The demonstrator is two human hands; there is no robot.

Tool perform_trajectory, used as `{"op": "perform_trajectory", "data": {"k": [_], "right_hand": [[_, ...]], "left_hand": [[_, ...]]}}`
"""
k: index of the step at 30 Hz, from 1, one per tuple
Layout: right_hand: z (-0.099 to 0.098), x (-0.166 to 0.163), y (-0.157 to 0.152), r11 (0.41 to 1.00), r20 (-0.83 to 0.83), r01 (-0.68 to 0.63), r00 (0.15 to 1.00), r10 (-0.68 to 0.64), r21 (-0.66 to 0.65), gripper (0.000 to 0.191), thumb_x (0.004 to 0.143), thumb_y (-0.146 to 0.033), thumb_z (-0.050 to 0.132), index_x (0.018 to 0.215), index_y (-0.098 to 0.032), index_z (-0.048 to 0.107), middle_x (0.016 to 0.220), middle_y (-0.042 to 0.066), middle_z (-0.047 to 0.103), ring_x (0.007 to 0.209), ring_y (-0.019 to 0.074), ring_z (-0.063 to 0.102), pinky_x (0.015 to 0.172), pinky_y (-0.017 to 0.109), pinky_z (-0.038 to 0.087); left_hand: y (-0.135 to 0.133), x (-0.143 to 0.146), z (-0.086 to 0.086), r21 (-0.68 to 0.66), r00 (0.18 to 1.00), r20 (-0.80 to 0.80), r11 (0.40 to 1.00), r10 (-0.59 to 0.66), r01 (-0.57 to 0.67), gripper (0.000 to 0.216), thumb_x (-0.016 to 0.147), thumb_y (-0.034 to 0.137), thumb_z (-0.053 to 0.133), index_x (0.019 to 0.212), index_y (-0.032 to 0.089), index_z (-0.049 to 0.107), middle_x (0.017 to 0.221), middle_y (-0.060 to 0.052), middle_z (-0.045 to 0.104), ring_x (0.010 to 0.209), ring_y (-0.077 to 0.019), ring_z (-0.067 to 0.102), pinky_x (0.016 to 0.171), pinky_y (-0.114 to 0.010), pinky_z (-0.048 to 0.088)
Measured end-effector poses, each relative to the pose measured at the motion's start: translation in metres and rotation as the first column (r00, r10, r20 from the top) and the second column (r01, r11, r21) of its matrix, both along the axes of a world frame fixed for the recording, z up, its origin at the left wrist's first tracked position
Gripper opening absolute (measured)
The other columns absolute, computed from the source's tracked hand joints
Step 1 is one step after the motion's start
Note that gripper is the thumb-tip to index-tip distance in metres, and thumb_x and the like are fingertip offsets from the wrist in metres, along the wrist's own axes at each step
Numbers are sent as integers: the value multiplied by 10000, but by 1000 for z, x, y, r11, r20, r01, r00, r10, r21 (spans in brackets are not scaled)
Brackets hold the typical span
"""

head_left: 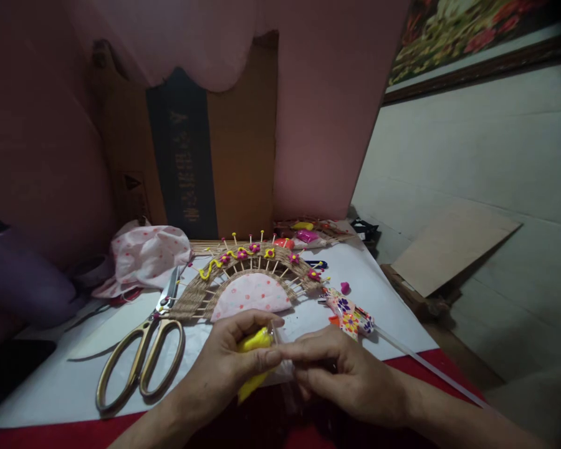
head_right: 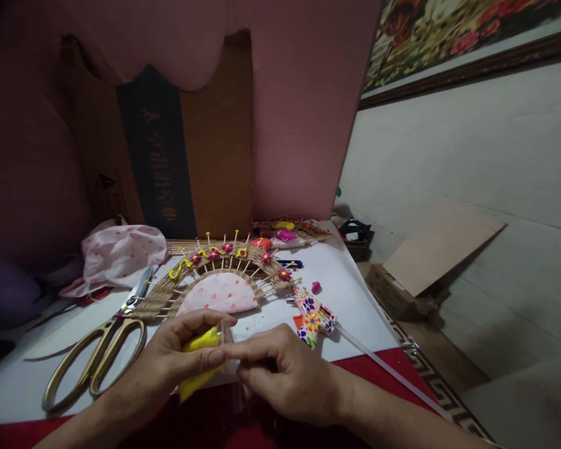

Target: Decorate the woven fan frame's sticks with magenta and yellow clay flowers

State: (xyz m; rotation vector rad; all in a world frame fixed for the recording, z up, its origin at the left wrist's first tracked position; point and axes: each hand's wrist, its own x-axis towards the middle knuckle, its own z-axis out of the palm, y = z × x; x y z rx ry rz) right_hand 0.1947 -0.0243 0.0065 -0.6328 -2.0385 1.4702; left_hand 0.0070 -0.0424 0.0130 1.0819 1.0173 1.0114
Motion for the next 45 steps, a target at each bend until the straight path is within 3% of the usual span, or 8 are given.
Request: {"op": "perform_trajectory", "data": {"k": [6, 8, 11, 16, 23, 30, 39, 45], "right_hand": [[1, 8, 17, 890, -231, 276, 899, -372, -363, 248, 786, -303, 603, 988, -182, 680, 593, -30, 557, 371, 21, 272, 355, 176, 198], [3, 6, 18, 883, -187, 341, 892, -413, -321, 214, 761, -339, 643, 870, -158, 682, 596, -31, 539, 396, 29, 305, 370, 182, 224], [3, 0, 12, 907, -71, 409, 906, -417, -98, 178, 720, -316, 692, 734, -142, 657, 599, -23, 535, 504, 69, 416, 458, 201, 324], [0, -7, 3, 903, 17, 389, 917, -398, 185, 153, 792, -269, 617, 699, -148, 615, 629, -14, 541, 578, 97, 463, 525, 219, 357], [1, -2, 4, 894, -24, 396, 916, -400, 207, 207, 835, -271, 549, 668, -150, 571, 634, -13, 523, 585, 98, 452, 537, 219, 360], [1, -2, 6, 929, -50, 371, 928, -369, 18, 209, 811, -292, 565, 659, -150, 546, 605, -27, 475, 549, 87, 427, 501, 205, 353], [4, -1, 2, 886, -31, 372, 925, -379, 276, 202, 840, -298, 550, 711, -147, 589, 659, -2, 534, 589, 103, 461, 545, 225, 370], [2, -2, 3, 876, -49, 363, 929, -367, 318, 195, 848, -263, 537, 695, -153, 587, 659, -1, 546, 603, 108, 476, 570, 230, 382]], "left_hand": [[7, -3, -2, 25, 986, 88, 990, 139, -141, 296, 565, 239, 784, 810, 160, 639, 676, 12, 623, 571, -84, 519, 527, -178, 388], [9, -4, -3, 40, 985, 86, 987, 149, -153, 267, 559, 230, 784, 765, 156, 630, 655, 13, 621, 568, -85, 521, 528, -179, 388], [8, -1, -4, 62, 986, 77, 986, 147, -152, 219, 575, 219, 773, 705, 154, 609, 647, 17, 616, 582, -86, 521, 548, -181, 393], [3, 8, -3, 82, 993, 83, 993, 78, -85, 227, 586, 234, 771, 736, 166, 614, 681, 20, 619, 609, -93, 528, 573, -189, 402], [3, 5, -2, 0, 997, 27, 997, 71, -71, 225, 677, 340, 697, 734, 129, 644, 651, -37, 649, 579, -126, 551, 556, -224, 421], [2, 7, 4, -32, 993, 36, 993, 116, -115, 234, 591, 334, 757, 647, 131, 655, 600, -25, 648, 539, -112, 541, 541, -217, 430], [2, 2, 1, 66, 996, -13, 994, 88, -87, 214, 635, 341, 730, 677, 140, 672, 628, -19, 640, 571, -107, 536, 557, -212, 429], [0, 3, 2, 103, 997, -53, 993, 55, -49, 208, 668, 341, 706, 685, 137, 666, 646, -26, 633, 582, -113, 522, 548, -217, 414]]}}
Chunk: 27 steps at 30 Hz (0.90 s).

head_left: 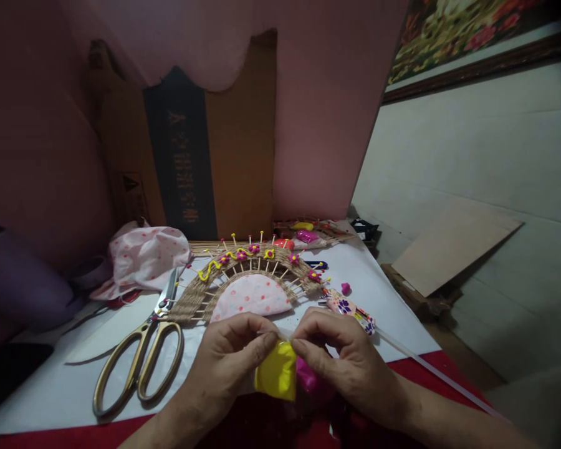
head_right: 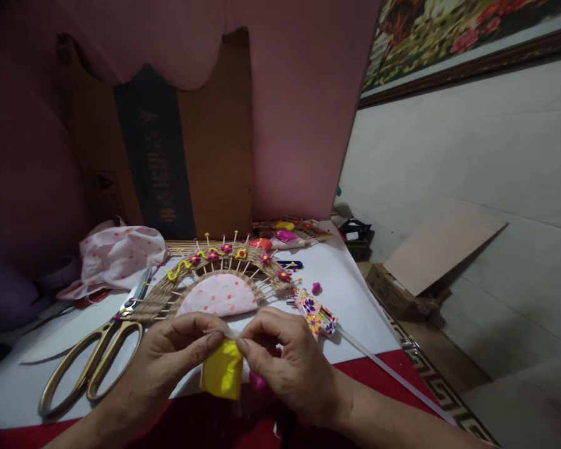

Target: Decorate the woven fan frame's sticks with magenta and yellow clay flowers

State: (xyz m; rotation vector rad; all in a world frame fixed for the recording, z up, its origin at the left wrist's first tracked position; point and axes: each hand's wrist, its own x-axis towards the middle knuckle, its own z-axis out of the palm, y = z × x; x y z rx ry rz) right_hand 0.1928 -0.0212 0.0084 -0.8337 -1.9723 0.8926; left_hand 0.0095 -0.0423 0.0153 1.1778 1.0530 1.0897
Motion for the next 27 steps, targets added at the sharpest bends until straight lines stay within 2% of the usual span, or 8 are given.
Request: {"op": "perform_trajectory", "data": {"k": [9, 12, 17, 19, 23, 25, 27], "right_hand": [[-7, 2, -3, 996, 38, -34, 999, 37, -86, 277, 878, -350, 483, 680, -178, 571, 644, 6, 540, 587, 127, 503, 545, 236, 401], [-11, 1, -4, 997, 77, -46, 996, 51, -67, 225, 871, -358, 492, 745, -198, 587, 657, 6, 553, 585, 135, 512, 526, 232, 403], [-20, 3, -2, 994, 103, -76, 991, 83, -73, 238, 859, -350, 504, 678, -211, 570, 627, 12, 559, 558, 143, 515, 517, 231, 415], [-22, 4, -1, 989, 79, -86, 992, 96, -124, 256, 855, -368, 500, 668, -211, 577, 612, 18, 561, 544, 147, 516, 505, 231, 420], [-21, 4, 0, 963, 19, -65, 997, 72, -262, 299, 842, -422, 500, 647, -208, 576, 595, 25, 564, 538, 156, 529, 503, 234, 442], [-19, 3, -1, 959, 4, -46, 999, 49, -278, 286, 832, -434, 508, 670, -213, 591, 622, 29, 579, 557, 163, 544, 511, 235, 452], [-19, 3, -2, 971, 19, -46, 998, 52, -236, 252, 820, -421, 528, 690, -220, 608, 628, 28, 582, 557, 163, 543, 505, 233, 452]], "left_hand": [[-2, 1, -9, 38, 995, 9, 994, -103, 103, 160, 725, 292, 652, 735, 132, 650, 664, -11, 583, 605, -108, 496, 585, -225, 391], [-5, 3, -8, 71, 998, -38, 996, -48, 50, 147, 711, 271, 649, 697, 125, 648, 644, -9, 567, 605, -110, 486, 591, -231, 389], [-7, 4, -7, 135, 991, -134, 991, 6, 12, 159, 677, 272, 667, 676, 113, 678, 666, -36, 595, 643, -133, 509, 635, -255, 401], [-7, 4, -8, 104, 995, -99, 995, 0, 11, 177, 663, 292, 683, 685, 117, 689, 656, -35, 599, 628, -128, 507, 632, -255, 401], [-5, 3, -9, -24, 994, 104, 999, -19, 22, 296, 589, 396, 740, 683, 122, 683, 630, -25, 597, 579, -110, 504, 598, -250, 404], [-5, 4, -9, -53, 993, 120, 999, 3, 3, 344, 562, 440, 749, 658, 118, 674, 609, -21, 589, 545, -98, 490, 565, -241, 392], [-6, 4, -10, -52, 996, 85, 999, 17, -13, 350, 566, 451, 744, 651, 118, 680, 594, -17, 584, 524, -90, 475, 541, -234, 377]]}}
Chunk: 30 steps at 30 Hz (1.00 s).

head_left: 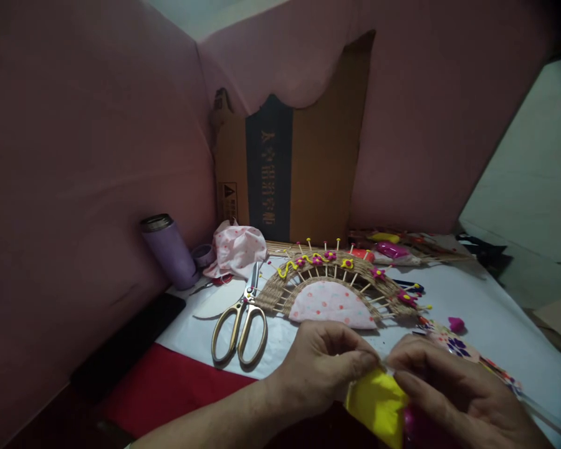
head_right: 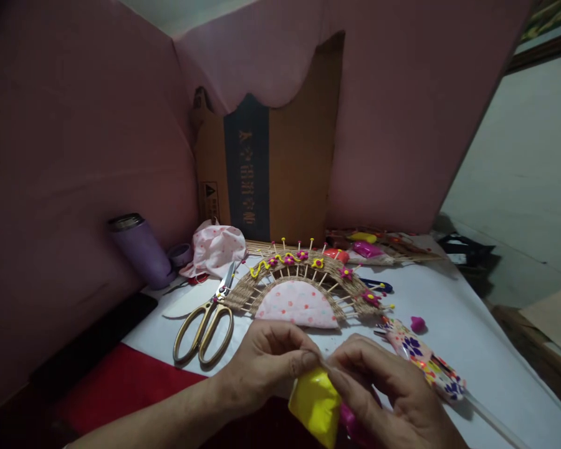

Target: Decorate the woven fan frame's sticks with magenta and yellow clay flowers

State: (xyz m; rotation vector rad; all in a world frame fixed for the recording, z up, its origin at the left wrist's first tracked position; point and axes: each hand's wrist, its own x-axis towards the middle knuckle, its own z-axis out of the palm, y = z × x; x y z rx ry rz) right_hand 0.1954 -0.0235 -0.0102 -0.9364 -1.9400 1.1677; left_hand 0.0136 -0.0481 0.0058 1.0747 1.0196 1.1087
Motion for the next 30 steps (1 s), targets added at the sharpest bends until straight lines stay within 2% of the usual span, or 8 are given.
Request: {"op": "perform_trajectory", "data": {"k": [3, 5, 13, 16, 21, 26, 28, 30], "right_hand": [[-1, 0, 0, 994, 33, -32, 999, 29, 106, 216, 802, -387, 559, 674, -223, 617, 616, 30, 573, 545, 166, 532, 491, 239, 446], [-2, 1, 1, 991, 28, -37, 999, 33, 130, 218, 797, -384, 564, 664, -221, 619, 611, 35, 570, 538, 170, 526, 485, 246, 443], [3, 2, -2, 1000, -24, -10, 1000, 9, -29, 258, 807, -403, 558, 647, -208, 609, 616, 31, 562, 525, 160, 519, 498, 253, 446], [3, 2, -3, 1000, -27, -23, 999, 22, -18, 267, 812, -410, 552, 643, -209, 600, 592, 25, 542, 521, 159, 512, 495, 254, 440], [4, -1, -2, 1000, -12, -1, 1000, 1, 7, 292, 837, -433, 509, 677, -202, 586, 607, 13, 526, 526, 142, 497, 478, 234, 425], [7, -1, -1, 998, -9, -24, 1000, 24, 50, 298, 852, -403, 508, 655, -184, 557, 612, 5, 519, 563, 127, 487, 512, 219, 413], [6, -1, -2, 1000, -36, -25, 999, 25, 13, 296, 849, -397, 520, 650, -180, 547, 606, -3, 506, 560, 116, 474, 500, 207, 396], [5, -2, -1, 996, -84, -26, 996, 19, -83, 302, 842, -409, 535, 650, -176, 541, 583, -21, 469, 531, 98, 443, 474, 195, 371]], "left_hand": [[-2, 1, -1, -5, 999, -36, 1000, -11, 11, 328, 578, 434, 741, 668, 121, 703, 594, -19, 592, 523, -92, 473, 531, -233, 376], [-3, 1, 0, -28, 999, -19, 999, -43, 43, 318, 569, 418, 751, 680, 122, 713, 596, -22, 603, 525, -93, 482, 541, -236, 385], [0, -4, 1, 6, 995, 76, 998, -66, 66, 300, 577, 394, 761, 659, 116, 682, 656, -44, 636, 581, -112, 533, 592, -253, 412], [-1, -4, 0, 22, 995, 56, 996, -86, 85, 305, 603, 400, 743, 693, 117, 675, 672, -41, 626, 599, -113, 531, 592, -245, 411], [-4, -3, 4, 104, 992, -113, 993, -48, 60, 251, 687, 371, 681, 687, 122, 646, 620, -5, 559, 575, -89, 465, 545, -209, 374], [-2, -6, 7, 94, 995, -95, 995, -33, 42, 238, 695, 356, 669, 657, 125, 626, 608, -1, 551, 568, -90, 463, 547, -212, 369], [-2, -7, 7, 75, 996, -83, 996, -41, 47, 231, 688, 346, 677, 657, 122, 630, 611, -5, 559, 569, -92, 468, 551, -217, 368], [-1, -9, 8, 55, 997, -64, 997, -50, 53, 223, 677, 336, 686, 661, 120, 632, 615, -7, 565, 569, -94, 471, 555, -222, 366]]}}
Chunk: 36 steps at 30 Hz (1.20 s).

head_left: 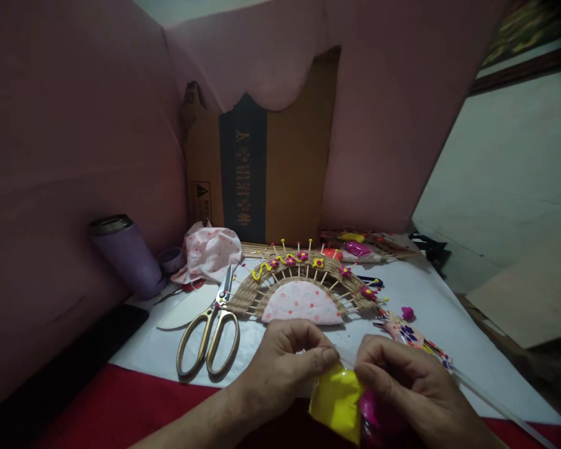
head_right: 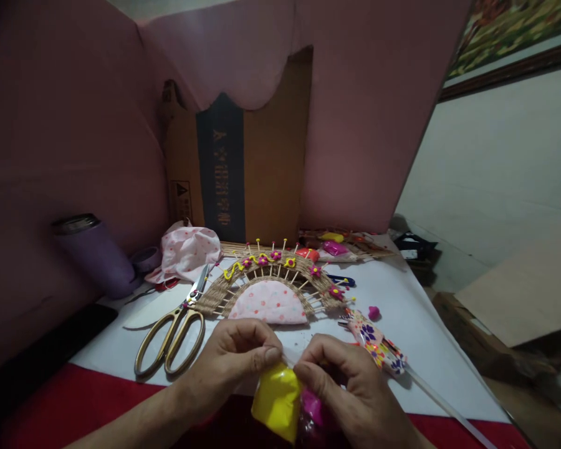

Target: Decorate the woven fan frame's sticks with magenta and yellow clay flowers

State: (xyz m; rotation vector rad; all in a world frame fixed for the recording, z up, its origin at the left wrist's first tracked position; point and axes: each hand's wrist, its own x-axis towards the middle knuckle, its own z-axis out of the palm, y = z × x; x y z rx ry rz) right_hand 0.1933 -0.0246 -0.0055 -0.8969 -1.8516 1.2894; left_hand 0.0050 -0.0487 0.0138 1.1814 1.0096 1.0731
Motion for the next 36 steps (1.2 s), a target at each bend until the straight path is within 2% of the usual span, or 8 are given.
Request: {"op": "perform_trajectory", "data": {"k": [5, 9, 13, 16, 22, 26, 32, 36], "right_hand": [[5, -3, 8, 950, -205, 73, 969, -140, -303, 225, 843, -406, 542, 942, -205, 565, 744, -17, 514, 516, 58, 417, 437, 165, 340], [12, -5, 16, 947, -320, 59, 933, -164, -315, 263, 800, -351, 594, 987, -175, 536, 803, 1, 556, 500, 38, 434, 425, 152, 360], [5, -5, 21, 968, -330, -25, 942, -61, -250, 318, 816, -336, 578, 1055, -173, 445, 864, 54, 619, 607, 95, 577, 439, 170, 418], [0, -5, 19, 977, -299, -33, 954, -32, -210, 328, 807, -255, 582, 1085, -189, 421, 914, 59, 634, 636, 111, 611, 445, 178, 443], [4, -1, 7, 971, 68, 28, 997, -45, 236, 459, 799, -71, 489, 1228, -204, 397, 864, 26, 655, 795, 157, 632, 711, 304, 508], [1, -2, 2, 875, 208, -21, 974, -92, 483, 556, 784, -40, 412, 1319, -162, 324, 914, 78, 672, 825, 209, 647, 716, 358, 515], [0, -2, 1, 850, 212, 5, 968, -138, 527, 480, 840, -89, 403, 1313, -149, 349, 997, 95, 680, 880, 207, 648, 756, 355, 517], [1, 1, 3, 867, 142, 62, 978, -152, 494, 455, 840, -80, 425, 1289, -150, 387, 957, 73, 688, 843, 159, 650, 742, 296, 516]], "left_hand": [[10, -9, 2, -26, 996, -40, 996, 83, -84, 212, 646, 325, 696, 629, 132, 610, 541, 26, 520, 507, -84, 437, 517, -217, 338], [20, -22, -5, 195, 868, -454, 973, 202, -125, 159, 716, 290, 633, 635, 153, 645, 568, -17, 561, 548, -136, 473, 513, -244, 333], [24, -25, -11, 638, 669, -567, 770, 481, -13, 159, 736, 192, 609, 883, 201, 669, 896, -79, 634, 854, -226, 517, 743, -356, 390], [20, -16, -9, 727, 696, -543, 677, 470, 110, 161, 792, 164, 546, 916, 214, 637, 906, -62, 636, 895, -216, 518, 803, -389, 394], [5, 13, -7, 488, 724, -635, 867, 271, 103, 175, 818, 343, 548, 743, 190, 590, 743, -28, 613, 708, -174, 545, 646, -305, 413], [3, 24, -10, 459, 639, -704, 885, 310, 76, 180, 760, 348, 606, 702, 179, 588, 715, -37, 609, 677, -187, 535, 630, -310, 378], [10, 18, -13, 200, 908, -409, 980, 85, -1, 242, 790, 373, 546, 667, 170, 594, 612, 1, 572, 573, -123, 482, 548, -238, 353], [14, 11, -7, 39, 991, -120, 998, 55, -51, 261, 770, 365, 566, 614, 159, 531, 546, 26, 518, 520, -87, 428, 525, -210, 335]]}}
